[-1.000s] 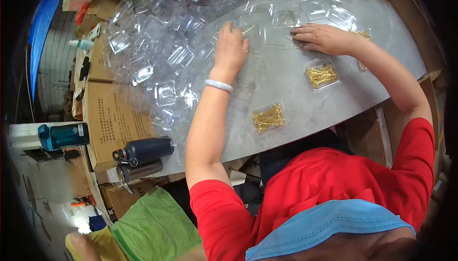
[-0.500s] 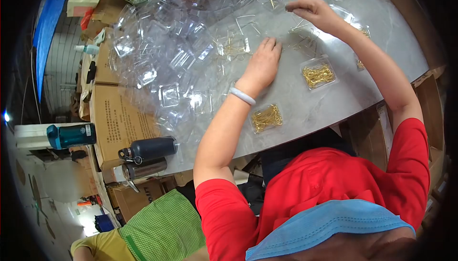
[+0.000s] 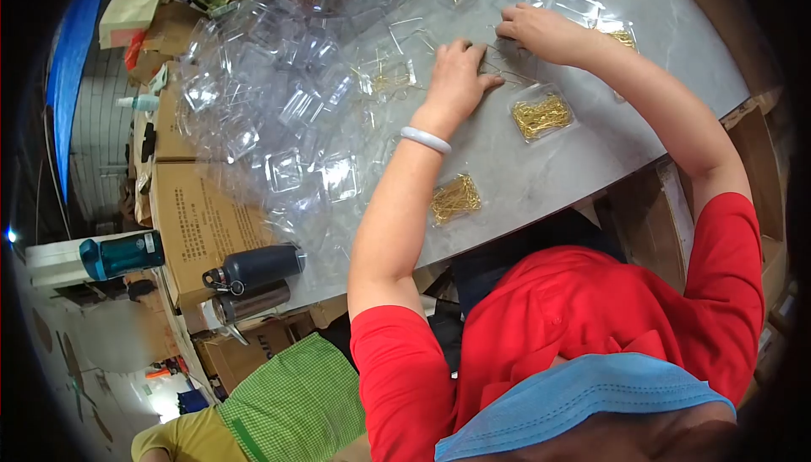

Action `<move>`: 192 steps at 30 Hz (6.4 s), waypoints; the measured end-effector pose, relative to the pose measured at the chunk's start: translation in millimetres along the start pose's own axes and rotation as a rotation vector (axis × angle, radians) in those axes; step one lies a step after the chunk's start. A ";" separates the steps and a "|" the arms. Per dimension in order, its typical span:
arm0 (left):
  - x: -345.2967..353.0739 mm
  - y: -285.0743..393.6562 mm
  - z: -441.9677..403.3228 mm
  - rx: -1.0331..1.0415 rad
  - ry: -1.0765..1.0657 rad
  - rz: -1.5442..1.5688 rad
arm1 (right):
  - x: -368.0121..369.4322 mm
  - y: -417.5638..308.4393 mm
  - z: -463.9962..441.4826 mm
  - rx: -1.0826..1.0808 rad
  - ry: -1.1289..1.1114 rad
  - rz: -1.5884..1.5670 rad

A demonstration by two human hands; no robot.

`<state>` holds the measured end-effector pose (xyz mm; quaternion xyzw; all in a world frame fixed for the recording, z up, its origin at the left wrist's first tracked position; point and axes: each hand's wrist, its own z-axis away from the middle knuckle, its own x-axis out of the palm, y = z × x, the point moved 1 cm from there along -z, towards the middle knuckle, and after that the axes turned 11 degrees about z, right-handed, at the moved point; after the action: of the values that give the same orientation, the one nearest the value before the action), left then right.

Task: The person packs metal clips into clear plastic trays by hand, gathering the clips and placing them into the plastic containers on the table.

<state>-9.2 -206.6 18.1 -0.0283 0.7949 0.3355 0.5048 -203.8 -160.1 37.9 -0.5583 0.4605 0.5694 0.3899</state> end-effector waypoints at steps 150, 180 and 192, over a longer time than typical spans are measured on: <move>-37.1 83.3 121.4 -0.304 -0.310 1.865 | -47.6 -117.7 86.7 -0.203 0.076 -1.339; 3.5 157.0 226.1 -0.396 0.025 1.345 | -50.1 -190.7 178.4 0.067 0.258 -1.381; -10.8 170.4 248.8 -0.298 0.234 1.674 | -68.7 -216.8 186.5 -0.036 0.336 -1.385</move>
<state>125.7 61.8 47.0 0.4672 0.5487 0.6933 -0.0033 -42.7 82.6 78.1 -0.8090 0.0442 0.1046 0.5767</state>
